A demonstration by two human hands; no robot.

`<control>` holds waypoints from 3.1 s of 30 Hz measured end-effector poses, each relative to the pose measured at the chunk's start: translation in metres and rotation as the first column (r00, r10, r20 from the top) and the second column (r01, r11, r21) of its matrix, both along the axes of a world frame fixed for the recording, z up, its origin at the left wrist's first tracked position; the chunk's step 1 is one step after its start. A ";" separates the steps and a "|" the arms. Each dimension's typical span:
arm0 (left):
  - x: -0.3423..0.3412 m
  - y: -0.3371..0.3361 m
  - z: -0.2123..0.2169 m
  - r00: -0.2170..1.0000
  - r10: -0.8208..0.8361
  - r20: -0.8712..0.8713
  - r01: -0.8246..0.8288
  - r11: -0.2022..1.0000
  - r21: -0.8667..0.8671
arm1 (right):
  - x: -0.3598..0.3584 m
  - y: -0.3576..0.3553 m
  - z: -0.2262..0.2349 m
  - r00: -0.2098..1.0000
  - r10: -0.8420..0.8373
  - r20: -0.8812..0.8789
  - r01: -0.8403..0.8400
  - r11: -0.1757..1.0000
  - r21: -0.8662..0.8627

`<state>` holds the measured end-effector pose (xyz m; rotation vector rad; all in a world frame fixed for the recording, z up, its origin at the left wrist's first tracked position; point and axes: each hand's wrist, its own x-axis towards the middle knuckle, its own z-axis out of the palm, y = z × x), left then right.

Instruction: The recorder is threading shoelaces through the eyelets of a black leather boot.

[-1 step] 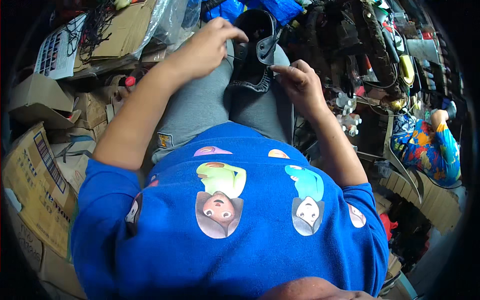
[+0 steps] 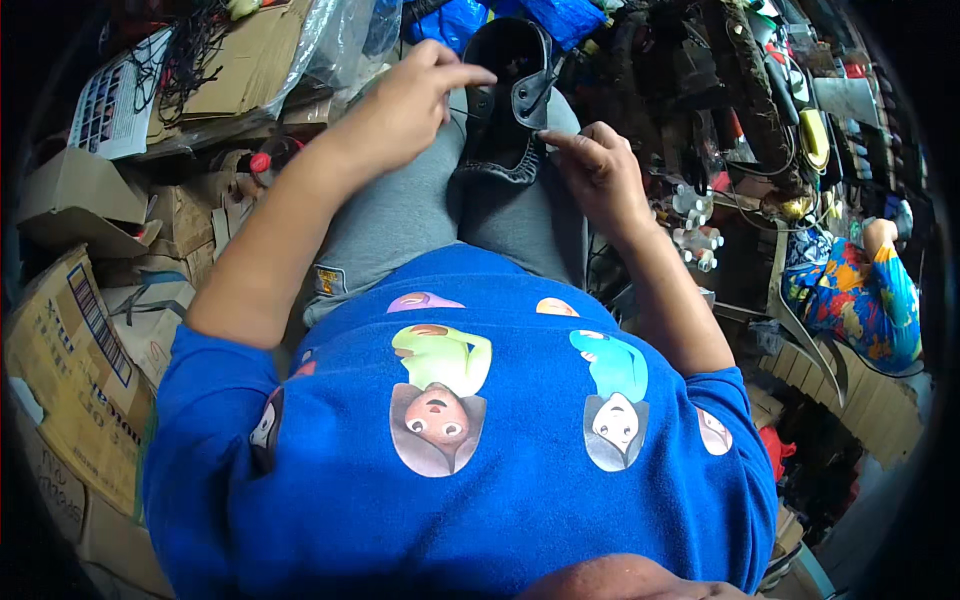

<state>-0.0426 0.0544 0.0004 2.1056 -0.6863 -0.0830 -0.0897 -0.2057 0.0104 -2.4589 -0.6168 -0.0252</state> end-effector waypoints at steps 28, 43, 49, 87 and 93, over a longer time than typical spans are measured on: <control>-0.040 -0.013 -0.003 0.915 0.111 0.388 -0.244 0.918 0.313 | 0.016 -0.009 0.013 0.987 0.159 -0.009 -0.156 0.953 -0.259; -0.018 -0.018 -0.014 0.937 0.078 0.340 -0.132 0.982 0.137 | 0.044 -0.016 0.004 0.863 0.119 -0.492 -0.070 0.991 0.116; -0.016 -0.019 -0.014 0.952 0.076 0.298 -0.134 0.975 0.178 | 0.045 -0.017 0.002 0.871 0.138 -0.471 -0.072 0.985 0.157; -0.006 -0.052 -0.005 0.967 0.092 -0.236 -0.029 0.965 0.260 | 0.040 0.003 0.004 0.714 -0.029 -0.699 0.223 0.957 0.188; -0.003 -0.036 0.002 1.000 0.008 0.006 -0.010 0.915 0.404 | 0.047 -0.006 0.002 0.694 0.068 -0.717 0.173 0.951 0.258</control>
